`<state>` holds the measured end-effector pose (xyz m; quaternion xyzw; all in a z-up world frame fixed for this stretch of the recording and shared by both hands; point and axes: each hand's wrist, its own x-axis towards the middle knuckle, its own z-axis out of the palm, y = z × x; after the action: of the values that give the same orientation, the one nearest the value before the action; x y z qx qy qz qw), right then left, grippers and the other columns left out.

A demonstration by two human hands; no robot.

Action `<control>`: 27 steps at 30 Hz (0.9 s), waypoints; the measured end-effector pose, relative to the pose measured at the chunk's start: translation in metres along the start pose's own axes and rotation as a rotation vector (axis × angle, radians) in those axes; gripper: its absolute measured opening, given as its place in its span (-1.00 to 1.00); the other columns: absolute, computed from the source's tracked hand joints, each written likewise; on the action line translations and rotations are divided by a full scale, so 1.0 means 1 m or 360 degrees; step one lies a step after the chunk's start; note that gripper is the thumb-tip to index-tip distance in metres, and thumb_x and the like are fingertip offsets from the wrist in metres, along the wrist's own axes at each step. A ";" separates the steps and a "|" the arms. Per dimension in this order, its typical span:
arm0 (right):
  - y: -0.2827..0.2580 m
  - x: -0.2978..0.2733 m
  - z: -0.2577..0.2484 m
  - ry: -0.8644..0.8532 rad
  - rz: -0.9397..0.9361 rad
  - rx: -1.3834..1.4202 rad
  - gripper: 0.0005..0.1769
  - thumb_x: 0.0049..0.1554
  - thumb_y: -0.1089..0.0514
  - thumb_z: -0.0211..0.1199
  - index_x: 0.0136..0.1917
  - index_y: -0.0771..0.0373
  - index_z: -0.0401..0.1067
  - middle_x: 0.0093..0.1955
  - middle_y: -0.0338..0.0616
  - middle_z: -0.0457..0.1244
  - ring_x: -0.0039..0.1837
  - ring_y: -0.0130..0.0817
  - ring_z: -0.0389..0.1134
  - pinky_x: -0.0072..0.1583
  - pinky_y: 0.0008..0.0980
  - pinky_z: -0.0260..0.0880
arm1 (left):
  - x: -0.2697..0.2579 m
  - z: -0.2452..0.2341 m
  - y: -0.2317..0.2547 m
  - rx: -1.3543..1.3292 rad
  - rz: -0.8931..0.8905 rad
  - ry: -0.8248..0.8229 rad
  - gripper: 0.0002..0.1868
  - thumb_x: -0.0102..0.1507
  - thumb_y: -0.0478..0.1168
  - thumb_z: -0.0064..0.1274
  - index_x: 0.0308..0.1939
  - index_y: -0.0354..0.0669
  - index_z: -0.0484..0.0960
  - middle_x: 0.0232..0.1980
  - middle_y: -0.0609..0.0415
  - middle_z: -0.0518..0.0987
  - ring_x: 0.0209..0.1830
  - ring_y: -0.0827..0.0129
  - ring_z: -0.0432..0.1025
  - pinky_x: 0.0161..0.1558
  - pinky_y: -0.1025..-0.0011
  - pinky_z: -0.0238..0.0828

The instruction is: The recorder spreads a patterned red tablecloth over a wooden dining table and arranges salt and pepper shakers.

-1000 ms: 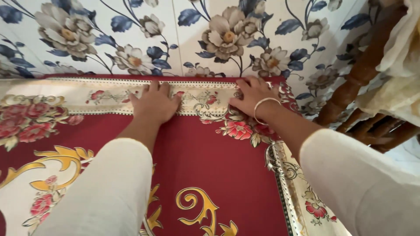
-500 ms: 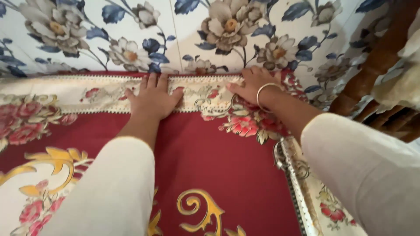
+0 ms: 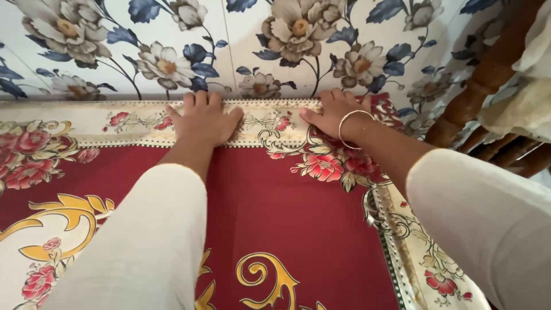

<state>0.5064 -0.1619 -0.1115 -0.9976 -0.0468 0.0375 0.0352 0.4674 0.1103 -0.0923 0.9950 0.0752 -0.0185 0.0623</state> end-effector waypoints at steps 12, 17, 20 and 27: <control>0.038 0.000 0.015 0.0464 -0.0218 0.0559 -0.11 0.14 -0.59 0.00 0.44 0.05 0.31 0.49 0.01 0.16 0.51 -0.04 0.15 0.49 0.17 0.17 | 0.001 0.011 -0.026 -0.0311 0.0042 0.0202 -0.22 0.34 0.32 -0.35 0.54 0.06 0.23 0.61 0.03 0.12 0.64 0.17 -0.05 0.56 -0.27 -0.35; 0.024 -0.091 0.000 0.0343 0.0003 0.0275 -0.24 0.17 -0.49 -0.02 0.47 -0.08 0.26 0.57 -0.05 0.08 0.58 0.00 0.05 0.53 0.24 0.06 | -0.073 -0.009 -0.018 -0.0153 0.0024 0.0065 -0.37 0.41 0.23 -0.32 0.45 0.06 0.38 0.59 0.06 0.25 0.65 0.21 0.09 0.63 -0.26 -0.27; 0.016 -0.093 0.001 0.0214 -0.0029 0.0115 -0.14 0.14 -0.51 -0.04 0.59 -0.17 0.01 0.65 -0.09 -0.13 0.64 0.07 -0.19 0.48 0.40 -0.21 | -0.076 0.010 -0.030 -0.0109 0.0081 0.0060 -0.27 0.30 0.29 -0.23 0.48 0.09 0.25 0.63 0.05 0.08 0.65 0.09 -0.04 0.43 -0.43 -0.37; 0.037 -0.111 -0.002 0.0231 -0.0062 0.0158 -0.17 0.23 -0.47 -0.11 0.62 -0.11 -0.04 0.70 -0.12 -0.19 0.68 0.09 -0.26 0.51 0.39 -0.25 | -0.121 0.009 -0.017 -0.0274 0.0225 0.0692 -0.53 0.42 0.06 -0.17 0.28 -0.10 0.47 0.36 -0.07 0.39 0.38 0.08 0.30 0.40 -0.22 0.05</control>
<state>0.3998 -0.2097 -0.1045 -0.9936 -0.0616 -0.0335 0.0888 0.3453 0.1076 -0.0977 0.9695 0.0184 0.2069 0.1302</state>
